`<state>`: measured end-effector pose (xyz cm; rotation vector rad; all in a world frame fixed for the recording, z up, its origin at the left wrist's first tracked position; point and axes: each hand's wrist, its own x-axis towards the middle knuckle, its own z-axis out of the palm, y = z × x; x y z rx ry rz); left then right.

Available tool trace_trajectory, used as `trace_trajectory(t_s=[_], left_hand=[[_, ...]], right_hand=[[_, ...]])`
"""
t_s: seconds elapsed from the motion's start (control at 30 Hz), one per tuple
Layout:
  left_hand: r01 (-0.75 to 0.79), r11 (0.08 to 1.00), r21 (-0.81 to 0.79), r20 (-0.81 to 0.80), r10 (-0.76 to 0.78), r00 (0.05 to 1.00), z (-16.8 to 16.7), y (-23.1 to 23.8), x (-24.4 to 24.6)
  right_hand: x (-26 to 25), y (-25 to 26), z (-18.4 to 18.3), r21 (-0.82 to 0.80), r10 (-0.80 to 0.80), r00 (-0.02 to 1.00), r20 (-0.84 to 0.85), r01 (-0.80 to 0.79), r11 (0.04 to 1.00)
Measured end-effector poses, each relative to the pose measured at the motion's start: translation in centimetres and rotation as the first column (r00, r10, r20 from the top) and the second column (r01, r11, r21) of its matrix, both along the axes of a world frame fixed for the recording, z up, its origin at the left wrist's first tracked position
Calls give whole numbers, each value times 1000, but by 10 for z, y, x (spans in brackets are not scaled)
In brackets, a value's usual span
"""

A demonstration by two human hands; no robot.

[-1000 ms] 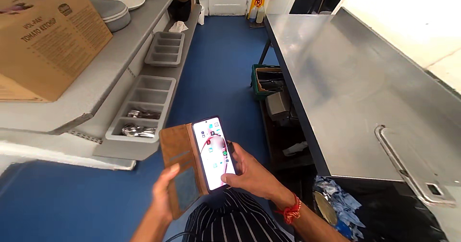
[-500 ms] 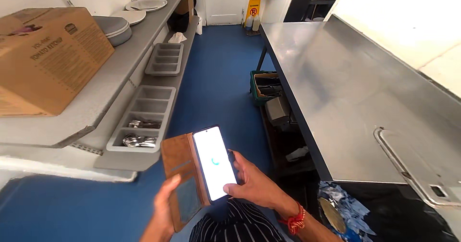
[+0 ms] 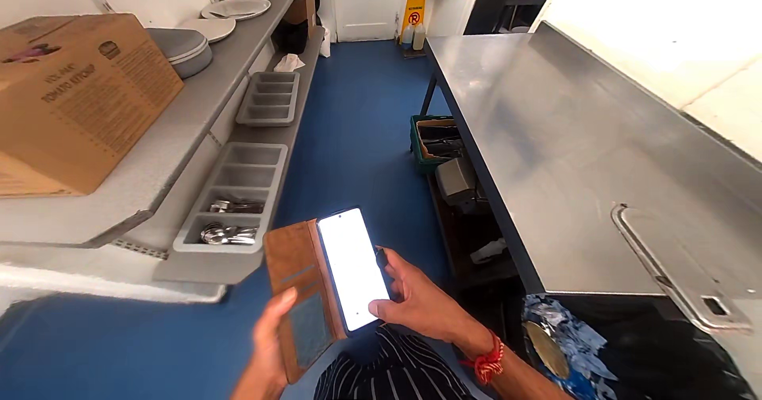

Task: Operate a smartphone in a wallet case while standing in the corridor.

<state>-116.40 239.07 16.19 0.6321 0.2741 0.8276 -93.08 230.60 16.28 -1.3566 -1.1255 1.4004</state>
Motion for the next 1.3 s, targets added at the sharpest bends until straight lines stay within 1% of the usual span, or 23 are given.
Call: trace_trajectory(t_s=[0.3, 0.5, 0.67, 0.77, 0.83, 0.9, 0.97, 1.1, 1.17, 1.23, 1.3], left_hand=[[27, 1000, 13, 30, -28, 999, -3, 1, 0], [17, 1000, 5, 9, -17, 1000, -7, 2, -1], [-11, 1000, 5, -23, 11, 1000, -4, 0, 0], [2, 1000, 1, -4, -2, 1000, -7, 0, -1], [10, 1000, -1, 12, -10, 1000, -8, 1, -1], [0, 1000, -3, 3, 0, 1000, -8, 1, -1], [-9, 1000, -10, -12, 9, 1000, -8, 1, -2], [-14, 1000, -9, -5, 14, 1000, -8, 1, -3], [5, 1000, 5, 20, -5, 1000, -9, 2, -4], [16, 1000, 13, 28, -17, 999, -8, 2, -3], [15, 1000, 10, 26, -15, 1000, -8, 3, -3]], right_hand=[[1, -1, 1, -1, -3, 1000, 6, 3, 1000], [1, -1, -1, 2, -19, 999, 30, 19, 1000], [0, 1, -4, 50, -99, 995, -12, 100, 994], [0, 2, -8, 96, -153, 988, 17, 151, 984], [2, 3, -8, 88, -163, 986, 34, 160, 983], [3, 3, -8, 71, -142, 990, 7, 141, 987], [5, 1, -7, 48, -84, 995, -52, 86, 995], [13, -4, -4, 32, 123, 968, -220, -119, 992], [16, -6, -6, 38, 187, 941, -283, -184, 982], [17, -6, -7, 41, 207, 931, -301, -204, 978], [16, -6, -7, 34, 199, 945, -259, -197, 980]])
